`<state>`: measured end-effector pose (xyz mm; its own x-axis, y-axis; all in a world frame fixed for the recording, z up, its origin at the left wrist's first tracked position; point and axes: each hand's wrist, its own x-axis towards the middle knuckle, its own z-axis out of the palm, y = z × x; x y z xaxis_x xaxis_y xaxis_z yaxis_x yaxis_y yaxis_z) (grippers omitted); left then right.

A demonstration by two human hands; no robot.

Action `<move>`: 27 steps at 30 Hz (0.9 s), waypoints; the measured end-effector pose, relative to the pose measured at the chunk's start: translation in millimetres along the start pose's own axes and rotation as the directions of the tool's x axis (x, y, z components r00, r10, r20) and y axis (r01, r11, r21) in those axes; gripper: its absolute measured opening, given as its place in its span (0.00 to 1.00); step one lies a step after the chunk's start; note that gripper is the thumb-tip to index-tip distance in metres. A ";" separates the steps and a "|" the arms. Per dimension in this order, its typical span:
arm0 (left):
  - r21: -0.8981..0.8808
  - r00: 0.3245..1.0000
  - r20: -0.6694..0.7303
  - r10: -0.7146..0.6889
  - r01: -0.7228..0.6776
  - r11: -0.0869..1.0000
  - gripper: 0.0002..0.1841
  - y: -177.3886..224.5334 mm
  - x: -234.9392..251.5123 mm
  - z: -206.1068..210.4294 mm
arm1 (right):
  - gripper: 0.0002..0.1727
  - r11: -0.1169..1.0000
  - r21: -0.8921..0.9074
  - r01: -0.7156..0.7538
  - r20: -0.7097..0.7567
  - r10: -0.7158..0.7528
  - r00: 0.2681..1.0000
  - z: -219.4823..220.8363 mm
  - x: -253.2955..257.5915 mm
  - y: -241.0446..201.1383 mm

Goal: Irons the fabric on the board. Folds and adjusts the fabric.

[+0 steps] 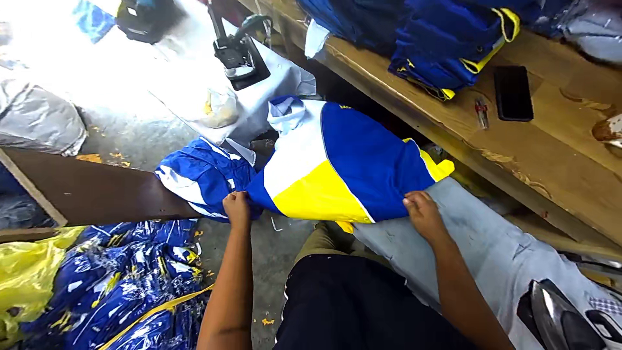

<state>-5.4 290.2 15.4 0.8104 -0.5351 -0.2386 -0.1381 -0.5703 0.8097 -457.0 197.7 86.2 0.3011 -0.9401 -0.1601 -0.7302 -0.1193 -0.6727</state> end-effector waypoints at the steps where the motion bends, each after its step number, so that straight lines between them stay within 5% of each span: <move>1: 0.061 1.000 0.025 -0.002 0.000 0.998 0.19 -4.5 -5.5 8.1 | 0.18 0.996 -0.054 -0.067 0.067 0.071 0.995 6.0 1.8 8.1; 4: 0.130 0.990 0.135 0.030 -0.048 0.990 0.22 -9.5 -40.3 32.0 | 0.23 0.951 -0.193 -0.243 0.266 0.289 0.920 0.0 9.9 21.6; 8: 0.179 0.908 0.352 0.226 -0.302 0.936 0.23 -18.1 -115.9 62.2 | 0.23 0.933 -0.121 -0.338 0.080 0.349 0.934 -28.6 19.3 59.3; 15: 0.061 0.517 0.538 0.666 -0.812 0.581 0.18 -34.8 -219.0 116.4 | 0.32 0.835 -0.060 -0.547 -0.209 0.525 0.825 -49.7 58.5 123.4; 18: 0.082 0.403 0.631 0.663 -0.884 0.459 0.17 -33.3 -237.5 140.0 | 0.30 0.833 -0.164 -0.529 -0.225 0.490 0.842 -31.6 70.6 122.3; 21: 0.155 0.391 0.714 0.581 -0.897 0.413 0.17 -29.3 -240.5 159.3 | 0.24 0.810 -0.199 -0.552 -0.250 0.502 0.828 -19.3 78.0 116.4; 27: 0.167 0.270 0.693 0.668 -0.962 0.215 0.10 -24.9 -234.3 170.2 | 0.21 0.824 -0.006 -0.566 -0.330 0.533 0.779 -27.4 54.5 119.4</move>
<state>-288.8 323.7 -40.1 -0.2685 -0.9575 0.1051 -0.9047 0.2881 0.3140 -544.5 123.4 17.0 -0.3570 -0.9015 -0.2445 -0.7760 0.4320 -0.4596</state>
